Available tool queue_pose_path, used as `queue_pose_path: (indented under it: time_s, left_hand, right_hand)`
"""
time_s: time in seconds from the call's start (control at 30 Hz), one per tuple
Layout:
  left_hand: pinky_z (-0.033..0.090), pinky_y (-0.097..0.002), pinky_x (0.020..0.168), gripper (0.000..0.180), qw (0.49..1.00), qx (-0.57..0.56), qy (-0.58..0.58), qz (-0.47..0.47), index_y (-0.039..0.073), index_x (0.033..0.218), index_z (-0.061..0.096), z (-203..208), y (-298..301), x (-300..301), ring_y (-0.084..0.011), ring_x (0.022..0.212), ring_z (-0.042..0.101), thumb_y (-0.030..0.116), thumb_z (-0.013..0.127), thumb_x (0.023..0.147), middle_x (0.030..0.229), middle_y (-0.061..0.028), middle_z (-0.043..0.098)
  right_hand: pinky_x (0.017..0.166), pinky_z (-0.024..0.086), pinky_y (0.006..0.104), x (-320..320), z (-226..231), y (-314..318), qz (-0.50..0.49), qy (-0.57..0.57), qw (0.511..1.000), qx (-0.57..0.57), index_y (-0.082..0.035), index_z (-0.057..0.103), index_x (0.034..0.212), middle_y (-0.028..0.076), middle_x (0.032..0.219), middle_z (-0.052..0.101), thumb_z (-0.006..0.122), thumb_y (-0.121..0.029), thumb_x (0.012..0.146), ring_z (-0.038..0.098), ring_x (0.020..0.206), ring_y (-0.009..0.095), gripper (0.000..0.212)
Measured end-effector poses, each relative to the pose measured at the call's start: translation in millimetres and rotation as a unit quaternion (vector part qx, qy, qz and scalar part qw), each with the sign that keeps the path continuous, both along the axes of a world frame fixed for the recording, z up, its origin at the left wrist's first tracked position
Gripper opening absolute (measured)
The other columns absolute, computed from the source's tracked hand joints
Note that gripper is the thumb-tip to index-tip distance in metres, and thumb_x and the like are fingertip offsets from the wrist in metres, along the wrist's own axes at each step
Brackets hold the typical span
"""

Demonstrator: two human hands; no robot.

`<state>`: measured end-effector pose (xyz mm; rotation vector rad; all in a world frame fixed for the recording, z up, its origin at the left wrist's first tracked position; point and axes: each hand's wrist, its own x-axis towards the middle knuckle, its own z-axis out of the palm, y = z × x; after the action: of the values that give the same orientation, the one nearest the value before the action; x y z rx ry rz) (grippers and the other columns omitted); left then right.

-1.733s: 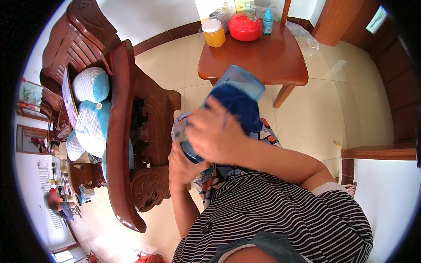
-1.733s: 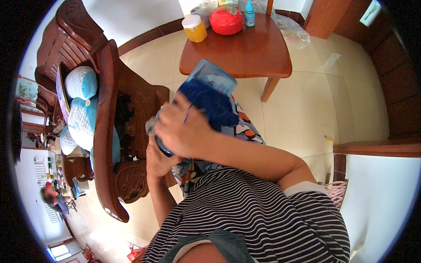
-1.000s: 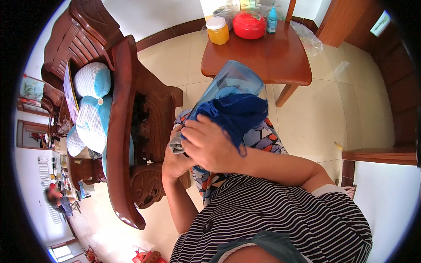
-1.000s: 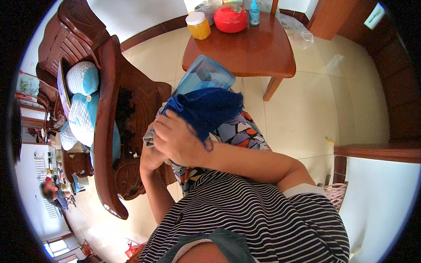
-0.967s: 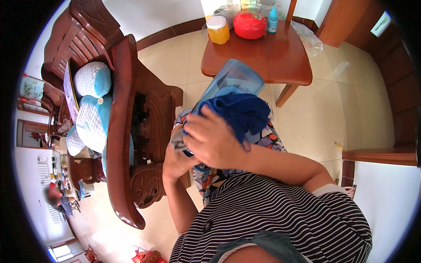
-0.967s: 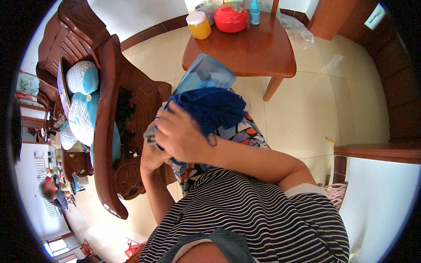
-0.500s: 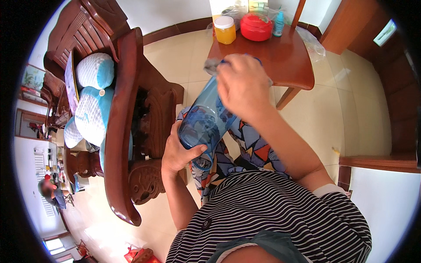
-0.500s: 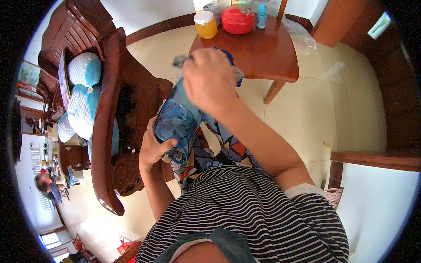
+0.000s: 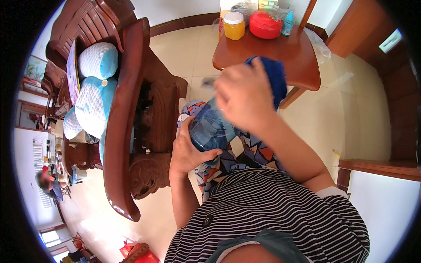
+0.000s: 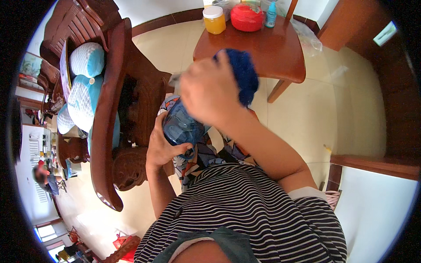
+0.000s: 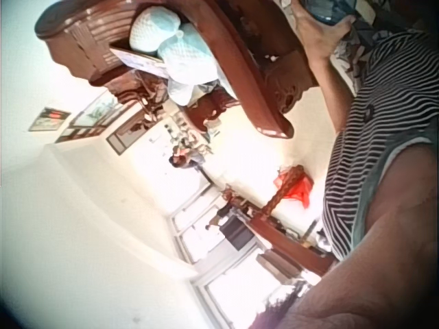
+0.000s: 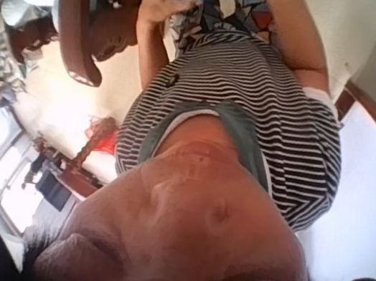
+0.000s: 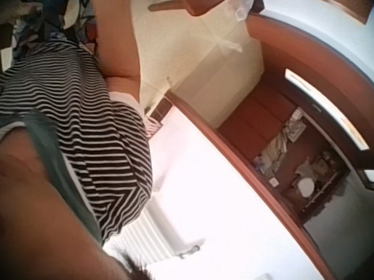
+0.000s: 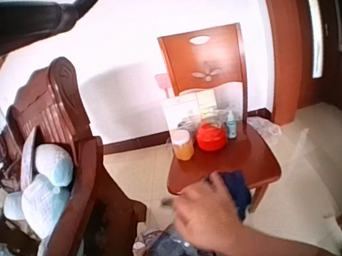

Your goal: The person picks up a blue water bottle and wipes its exterior with a cloth. Then, the person picks up a red bowl and wipes its surface and inside with the same cloth.

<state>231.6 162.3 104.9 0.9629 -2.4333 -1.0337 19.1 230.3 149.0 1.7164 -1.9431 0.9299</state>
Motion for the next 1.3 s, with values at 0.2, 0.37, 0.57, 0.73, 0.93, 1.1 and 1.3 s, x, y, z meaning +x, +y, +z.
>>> queue_pose_path:
  time_s: [0.2, 0.37, 0.57, 0.73, 0.93, 1.1, 1.3]
  left_hand:
    - [0.049, -0.0422, 0.097, 0.116, 1.0, 0.018, 0.006, 0.018, -0.006, 0.137, 0.04, 2.0, 9.6, -4.7, -0.0386, 0.114, 0.062, 0.04, 0.095, 0.046, 0.121, -0.0255, 0.062]
    - [0.049, -0.0407, 0.098, 0.117, 0.999, 0.025, 0.029, -0.024, -0.006, 0.139, 0.04, -2.8, 5.1, -2.8, -0.0383, 0.117, 0.06, 0.039, 0.096, 0.046, 0.123, -0.0247, 0.061]
    - [0.051, -0.0412, 0.092, 0.094, 0.993, 0.062, 0.015, -0.097, 0.005, 0.139, 0.045, -28.9, -14.1, 12.1, -0.0393, 0.11, 0.062, 0.025, 0.089, 0.059, 0.119, -0.017, 0.065]
    - [0.05, -0.0414, 0.094, 0.098, 0.993, 0.036, 0.059, -0.094, 0.001, 0.138, 0.043, -19.2, -14.8, 9.5, -0.0371, 0.111, 0.062, 0.03, 0.09, 0.057, 0.12, -0.0196, 0.064]
    - [0.045, -0.0401, 0.103, 0.118, 0.997, 0.06, 0.012, -0.045, -0.007, 0.139, 0.038, -6.5, -14.0, -1.1, -0.0378, 0.118, 0.059, 0.039, 0.095, 0.046, 0.124, -0.0272, 0.06]
    - [0.045, -0.04, 0.104, 0.118, 0.995, 0.094, 0.041, -0.021, -0.007, 0.139, 0.037, -14.1, -9.0, -4.0, -0.0371, 0.119, 0.059, 0.039, 0.095, 0.047, 0.124, -0.027, 0.059]
    - [0.045, -0.0396, 0.103, 0.118, 0.998, 0.051, -0.034, -0.018, -0.004, 0.141, 0.037, -2.7, -11.0, -2.8, -0.0341, 0.119, 0.059, 0.039, 0.095, 0.048, 0.124, -0.0226, 0.061]
  right_hand:
    - [0.089, 0.045, 0.05, -18.1, 10.6, -5.4, -0.067, -0.009, 0.996, 0.051, -0.007, 0.068, 0.078, 0.011, 0.079, 0.062, 0.064, -0.016, 0.078, 0.064, 0.084, 0.03, 0.01]
    - [0.073, 0.047, 0.0401, 37.4, -0.7, -26.7, 0.021, 0.027, 0.986, 0.163, -0.007, 0.073, 0.077, 0.011, 0.079, 0.067, 0.064, -0.018, 0.073, 0.065, 0.079, 0.027, 0.014]
    - [0.078, 0.049, 0.0406, 90.0, -19.6, -9.7, 0.171, -0.024, 0.983, 0.068, -0.003, 0.067, 0.074, 0.011, 0.084, 0.062, 0.068, -0.013, 0.068, 0.063, 0.084, 0.027, 0.012]
    - [0.093, 0.047, 0.0448, 65.7, -27.2, 31.2, 0.278, 0.006, 0.961, 0.005, -0.005, 0.067, 0.081, 0.01, 0.106, 0.064, 0.072, -0.014, 0.067, 0.062, 0.104, 0.028, 0.017]
    - [0.097, 0.044, 0.0553, -13.1, -23.5, 54.5, 0.124, 0.058, 0.99, -0.023, -0.012, 0.069, 0.088, 0.009, 0.118, 0.063, 0.07, -0.012, 0.074, 0.059, 0.12, 0.03, 0.014]
    - [0.095, 0.044, 0.0557, -37.9, 0.1, 24.9, 0.005, -0.01, 0.998, -0.065, -0.006, 0.068, 0.088, 0.012, 0.107, 0.065, 0.068, -0.008, 0.075, 0.061, 0.112, 0.035, 0.014]
    - [0.091, 0.044, 0.0496, 22.1, 4.8, 3.0, 0.094, 0.012, 0.992, 0.084, -0.007, 0.07, 0.079, 0.009, 0.087, 0.063, 0.064, -0.016, 0.076, 0.062, 0.091, 0.029, 0.011]
